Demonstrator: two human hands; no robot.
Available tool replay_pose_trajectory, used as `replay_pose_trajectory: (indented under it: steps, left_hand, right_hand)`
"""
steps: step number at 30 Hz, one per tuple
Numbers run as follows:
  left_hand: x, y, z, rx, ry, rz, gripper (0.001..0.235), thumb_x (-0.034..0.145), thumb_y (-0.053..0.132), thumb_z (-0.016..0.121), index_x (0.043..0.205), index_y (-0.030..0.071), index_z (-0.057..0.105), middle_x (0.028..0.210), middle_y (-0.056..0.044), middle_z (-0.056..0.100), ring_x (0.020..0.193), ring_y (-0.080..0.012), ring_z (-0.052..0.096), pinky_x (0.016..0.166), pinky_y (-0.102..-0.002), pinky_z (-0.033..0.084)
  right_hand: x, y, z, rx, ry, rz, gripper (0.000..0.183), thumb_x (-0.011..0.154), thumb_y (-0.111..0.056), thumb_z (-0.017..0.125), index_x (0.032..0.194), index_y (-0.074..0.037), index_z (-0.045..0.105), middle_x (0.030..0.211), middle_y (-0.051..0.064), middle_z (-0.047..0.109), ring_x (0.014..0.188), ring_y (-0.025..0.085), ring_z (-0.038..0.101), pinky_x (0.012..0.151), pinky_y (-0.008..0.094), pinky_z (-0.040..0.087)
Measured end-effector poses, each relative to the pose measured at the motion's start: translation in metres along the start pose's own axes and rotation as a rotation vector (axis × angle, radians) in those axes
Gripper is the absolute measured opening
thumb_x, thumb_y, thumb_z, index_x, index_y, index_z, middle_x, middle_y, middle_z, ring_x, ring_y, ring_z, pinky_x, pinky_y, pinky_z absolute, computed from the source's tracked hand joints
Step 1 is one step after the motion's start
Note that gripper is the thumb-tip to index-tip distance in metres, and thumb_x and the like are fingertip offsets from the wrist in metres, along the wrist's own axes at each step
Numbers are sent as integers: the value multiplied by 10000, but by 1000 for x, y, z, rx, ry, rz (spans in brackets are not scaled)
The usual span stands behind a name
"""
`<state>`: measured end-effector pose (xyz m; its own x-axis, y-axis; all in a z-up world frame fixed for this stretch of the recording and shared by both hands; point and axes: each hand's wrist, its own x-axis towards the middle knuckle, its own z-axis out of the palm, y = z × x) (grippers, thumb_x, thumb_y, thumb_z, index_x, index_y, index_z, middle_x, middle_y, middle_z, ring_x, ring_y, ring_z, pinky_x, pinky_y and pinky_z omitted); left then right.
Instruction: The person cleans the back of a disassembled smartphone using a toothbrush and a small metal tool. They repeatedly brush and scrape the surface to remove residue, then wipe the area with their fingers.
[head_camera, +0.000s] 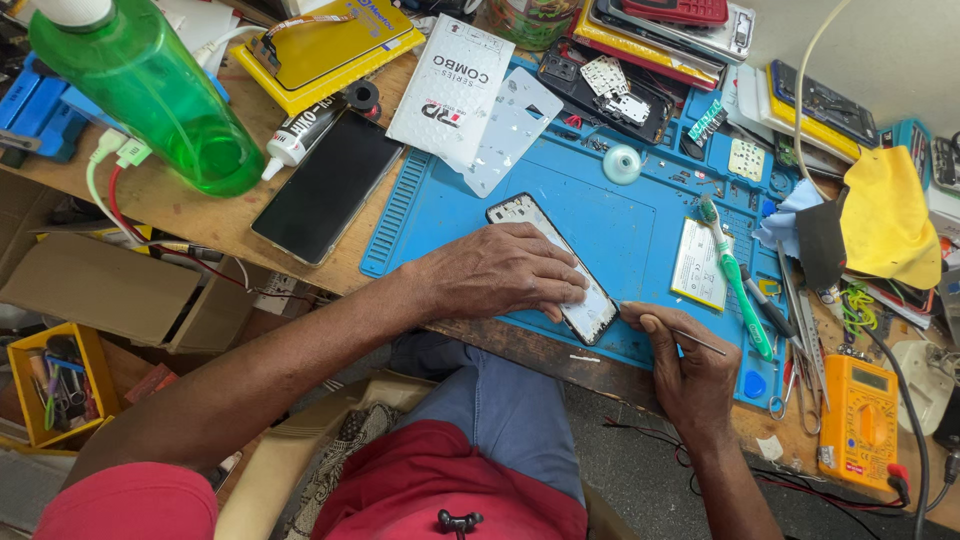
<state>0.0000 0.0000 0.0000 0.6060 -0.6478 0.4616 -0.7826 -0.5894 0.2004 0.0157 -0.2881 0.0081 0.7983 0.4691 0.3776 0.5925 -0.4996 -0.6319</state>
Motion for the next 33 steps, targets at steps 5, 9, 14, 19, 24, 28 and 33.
replay_pose_trajectory:
  steps: [5, 9, 14, 19, 24, 28, 33]
  left_hand:
    - [0, 0, -1, -20, 20, 7, 410, 976, 441, 571, 1257, 175, 706, 1315, 6, 699, 1283, -197, 614, 1074, -408, 474]
    - [-1, 1, -3, -23, 19, 8, 405, 970, 443, 578, 1247, 177, 706, 1309, 14, 701, 1281, -196, 616, 1073, -408, 475]
    - [0, -1, -5, -27, 35, 18, 396, 978, 431, 584, 1248, 171, 712, 1322, 7, 698, 1280, -202, 617, 1065, -405, 478]
    - [0, 1, -4, -30, 25, 20, 395, 970, 430, 587, 1242, 174, 716, 1314, 12, 704, 1282, -199, 619, 1068, -404, 478]
    - [2, 2, -4, -23, 36, 6, 394, 979, 435, 592, 1257, 183, 712, 1318, 16, 699, 1285, -197, 615, 1075, -404, 474]
    - [-2, 0, -4, -35, 28, 32, 405, 980, 428, 589, 1265, 168, 711, 1329, 10, 698, 1293, -201, 611, 1072, -403, 474]
    - [-1, 0, -5, -33, 28, 20, 404, 983, 432, 590, 1266, 169, 708, 1330, 11, 697, 1290, -200, 614, 1076, -397, 477]
  right_hand:
    - [6, -3, 2, -42, -2, -17, 151, 1010, -64, 655, 1108, -47, 769, 1006, 84, 791, 909, 156, 765, 801, 296, 606]
    - [7, -4, 2, -48, 0, -23, 148, 1006, -57, 662, 1105, -32, 769, 997, 92, 790, 899, 154, 762, 798, 291, 598]
    - [10, -8, 0, -31, 7, -25, 154, 1019, -51, 643, 1110, -30, 765, 1002, 86, 790, 909, 154, 763, 812, 289, 601]
    - [16, -9, 6, -50, 0, -17, 139, 996, -59, 673, 1081, -23, 777, 971, 89, 793, 852, 156, 757, 757, 296, 588]
    - [21, -16, 6, -12, 11, -17, 141, 1008, -62, 657, 1076, -35, 777, 994, 86, 793, 888, 159, 767, 782, 290, 604]
    - [22, -18, 12, -56, 5, -35, 146, 999, -61, 678, 1099, -21, 775, 987, 101, 793, 869, 165, 766, 762, 305, 589]
    - [34, -20, 16, -5, 11, -22, 139, 1004, -60, 670, 1092, -30, 774, 990, 92, 797, 895, 166, 770, 789, 308, 597]
